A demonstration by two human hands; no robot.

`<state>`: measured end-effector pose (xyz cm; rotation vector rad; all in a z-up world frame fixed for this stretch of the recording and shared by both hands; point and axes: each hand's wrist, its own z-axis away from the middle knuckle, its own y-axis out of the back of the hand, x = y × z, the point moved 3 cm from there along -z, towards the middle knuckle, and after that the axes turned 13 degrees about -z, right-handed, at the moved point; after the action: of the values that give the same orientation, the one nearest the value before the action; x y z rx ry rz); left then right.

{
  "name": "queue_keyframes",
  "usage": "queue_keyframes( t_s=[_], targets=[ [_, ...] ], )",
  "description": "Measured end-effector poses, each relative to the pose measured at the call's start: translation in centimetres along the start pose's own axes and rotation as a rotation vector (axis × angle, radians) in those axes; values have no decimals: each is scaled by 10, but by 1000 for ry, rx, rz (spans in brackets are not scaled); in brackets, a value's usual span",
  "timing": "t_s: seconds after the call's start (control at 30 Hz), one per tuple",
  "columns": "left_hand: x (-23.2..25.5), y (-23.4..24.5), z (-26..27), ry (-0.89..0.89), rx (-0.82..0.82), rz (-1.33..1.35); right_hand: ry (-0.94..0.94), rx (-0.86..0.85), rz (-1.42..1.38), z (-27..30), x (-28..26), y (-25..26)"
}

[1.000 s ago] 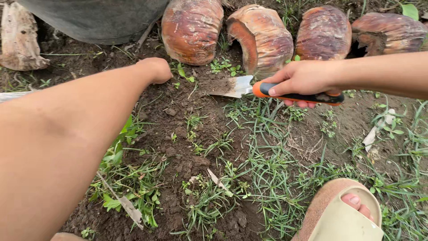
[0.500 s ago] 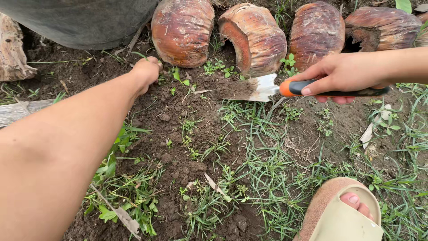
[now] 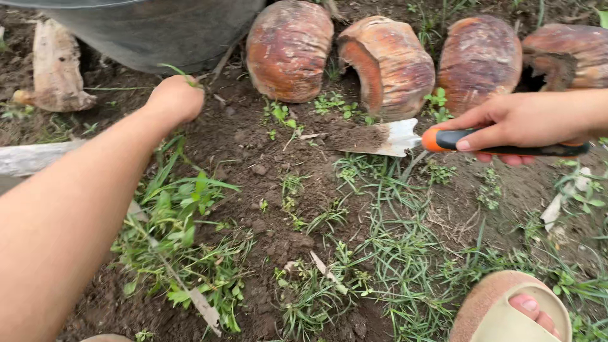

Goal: The person uses a small hand trowel to loosen soil and remove weeds from a garden bed. They pull the weeds by hand and place them into a nearby bucket. The person works around several large, brown, round objects arranged in a line on the ground.

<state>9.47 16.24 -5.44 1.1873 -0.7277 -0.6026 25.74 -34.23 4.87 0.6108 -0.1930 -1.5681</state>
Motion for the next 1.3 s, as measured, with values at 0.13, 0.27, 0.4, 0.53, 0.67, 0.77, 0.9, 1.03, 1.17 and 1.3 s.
queue_keyframes(
  t_s=[0.13, 0.27, 0.4, 0.53, 0.67, 0.77, 0.9, 1.03, 1.17, 1.3],
  targets=[
    [48, -2, 3, -153, -105, -204, 5, -10, 5, -1, -13, -6],
    [99, -61, 9, -223, -142, -181, 58, -22, 93, 1, -23, -4],
    [71, -81, 12, -251, 12, 14, 49, 4, 148, 7, -14, -5],
    [28, -50, -4, 47, -107, 512, 36, -36, 56, 6, -18, -15],
    [54, -33, -1, -154, -95, 100, 11, -10, 59, 10, -27, -15],
    [85, -41, 19, -395, 40, 46, 25, 4, 101, 17, -30, -15],
    [111, -48, 50, -403, -63, -172, 20, 36, 130, 26, -21, -17],
    [124, -59, 65, -336, -56, -331, 28, 4, 88, 29, -8, -28],
    [127, -73, 58, -406, 35, -239, 24, -5, 20, 32, -8, -38],
    [124, -79, 63, -429, 143, -136, 35, -16, -57, 40, -1, -40]
  ],
)
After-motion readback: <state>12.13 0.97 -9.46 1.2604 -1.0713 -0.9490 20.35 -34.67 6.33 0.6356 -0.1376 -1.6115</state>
